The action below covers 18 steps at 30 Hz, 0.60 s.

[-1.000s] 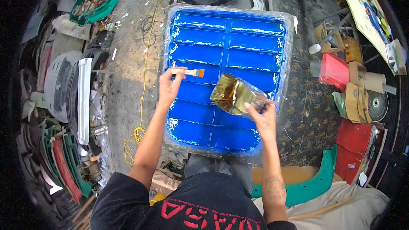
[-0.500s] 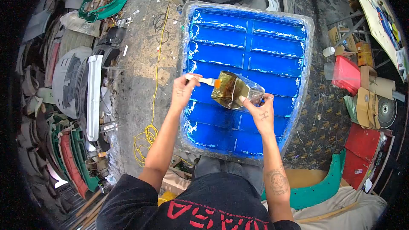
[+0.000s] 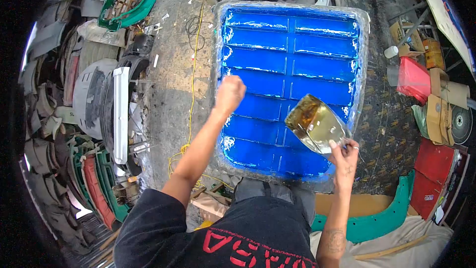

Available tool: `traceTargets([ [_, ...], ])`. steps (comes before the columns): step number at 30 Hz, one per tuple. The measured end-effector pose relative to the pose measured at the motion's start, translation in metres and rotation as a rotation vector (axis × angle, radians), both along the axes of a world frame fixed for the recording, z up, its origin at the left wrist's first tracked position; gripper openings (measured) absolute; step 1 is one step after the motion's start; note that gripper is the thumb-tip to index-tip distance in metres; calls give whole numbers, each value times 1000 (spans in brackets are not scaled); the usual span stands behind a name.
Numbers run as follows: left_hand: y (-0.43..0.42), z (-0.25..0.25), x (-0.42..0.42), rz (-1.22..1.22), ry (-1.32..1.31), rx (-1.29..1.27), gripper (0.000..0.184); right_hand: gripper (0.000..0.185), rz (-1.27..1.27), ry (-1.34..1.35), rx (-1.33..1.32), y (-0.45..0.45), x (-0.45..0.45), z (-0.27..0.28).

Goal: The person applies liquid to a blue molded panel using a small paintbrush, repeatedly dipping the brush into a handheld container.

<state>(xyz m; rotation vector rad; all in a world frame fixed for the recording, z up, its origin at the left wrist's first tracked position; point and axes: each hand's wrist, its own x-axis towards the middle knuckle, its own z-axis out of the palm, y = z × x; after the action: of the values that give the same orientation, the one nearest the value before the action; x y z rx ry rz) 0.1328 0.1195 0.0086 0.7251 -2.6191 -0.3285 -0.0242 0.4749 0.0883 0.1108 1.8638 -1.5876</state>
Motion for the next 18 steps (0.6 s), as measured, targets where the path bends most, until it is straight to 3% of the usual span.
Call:
traceTargets([
  [3,34,-17,-29,-114,48,54,11,45,-33,5,17,30,-3,7],
  [8,14,-8,-4,158,227,421,7,47,-27,12,77,71,-13,14],
  [9,1,-10,12,194,246,463,16,47,-48,17,54,76,-15,16],
  [11,-32,-45,54,349,321,525,14,47,-65,26,41,84,-19,20],
  [12,-39,-40,65,402,352,407,15,47,-63,22,38,89,-20,19],
  [13,-39,-18,72,540,217,407,20,49,-71,13,32,94,-23,18],
  [16,-42,-2,81,609,250,340,26,51,-73,1,15,97,-28,22],
  [18,-37,-10,77,594,302,460,27,50,-50,-9,4,98,-31,25],
])
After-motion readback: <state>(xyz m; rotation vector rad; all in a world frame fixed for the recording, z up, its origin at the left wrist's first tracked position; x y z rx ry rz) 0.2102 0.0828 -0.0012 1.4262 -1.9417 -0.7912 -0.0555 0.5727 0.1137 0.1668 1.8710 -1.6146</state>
